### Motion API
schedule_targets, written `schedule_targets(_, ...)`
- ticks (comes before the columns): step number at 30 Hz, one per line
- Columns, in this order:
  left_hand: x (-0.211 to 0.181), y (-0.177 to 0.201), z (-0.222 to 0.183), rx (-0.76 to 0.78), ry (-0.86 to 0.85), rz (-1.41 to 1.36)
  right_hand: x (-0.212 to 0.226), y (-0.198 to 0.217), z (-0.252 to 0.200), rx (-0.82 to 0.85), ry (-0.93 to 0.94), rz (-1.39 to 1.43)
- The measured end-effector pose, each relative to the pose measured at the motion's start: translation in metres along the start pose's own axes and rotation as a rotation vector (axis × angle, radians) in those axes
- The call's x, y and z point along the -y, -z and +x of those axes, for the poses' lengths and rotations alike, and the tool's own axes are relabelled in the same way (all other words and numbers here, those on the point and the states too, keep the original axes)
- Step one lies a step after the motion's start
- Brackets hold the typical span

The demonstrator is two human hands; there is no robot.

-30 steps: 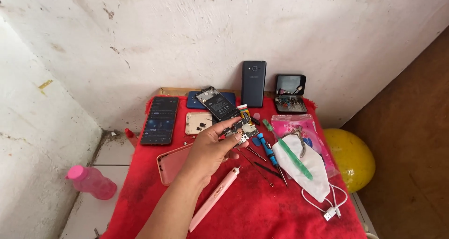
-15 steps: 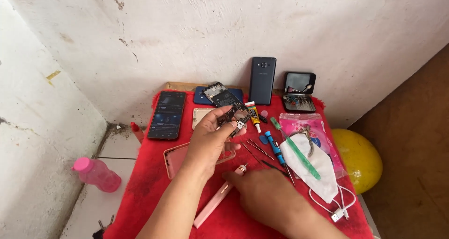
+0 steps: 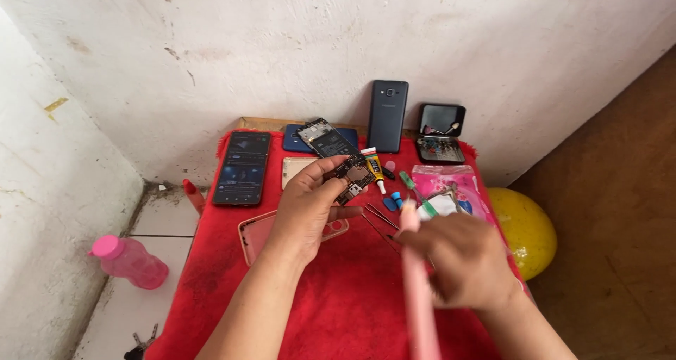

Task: Brushing a phone circuit board with a toothbrush and then using a handheld tool to apply heat or air to it.

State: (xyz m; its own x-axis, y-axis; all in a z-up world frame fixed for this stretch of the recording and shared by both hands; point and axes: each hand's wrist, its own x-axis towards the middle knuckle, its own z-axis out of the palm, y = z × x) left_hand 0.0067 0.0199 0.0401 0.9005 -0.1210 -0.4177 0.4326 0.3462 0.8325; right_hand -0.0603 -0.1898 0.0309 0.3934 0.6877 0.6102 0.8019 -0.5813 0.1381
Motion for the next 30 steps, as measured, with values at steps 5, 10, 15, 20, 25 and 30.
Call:
schedule_targets(5, 0.009, -0.004, 0.005, 0.023, -0.107, -0.002, -0.016, -0.013, 0.004, -0.475, -0.324, 0.162)
schedule_targets(10, 0.021, -0.009, 0.007, 0.019, -0.139, 0.024, -0.006, -0.032, -0.003, -0.536, -0.698, 0.527)
schedule_targets(15, 0.027, -0.012, 0.008, 0.101, -0.226, -0.009, -0.006, -0.022, -0.006, -0.541, -0.693, 0.372)
schedule_targets(20, 0.021, -0.020, 0.002, 0.126, 0.022, -0.058, -0.001, -0.016, -0.014, -0.494, -1.007, 0.413)
schedule_targets(25, 0.029, -0.020, 0.004, 0.171, 0.015, -0.070, -0.004, -0.009, -0.012, -0.459, -0.820, 0.369)
schedule_targets(30, 0.023, -0.022, -0.002, 0.137, 0.040, -0.045, 0.001, -0.016, -0.015, -0.491, -0.990, 0.400)
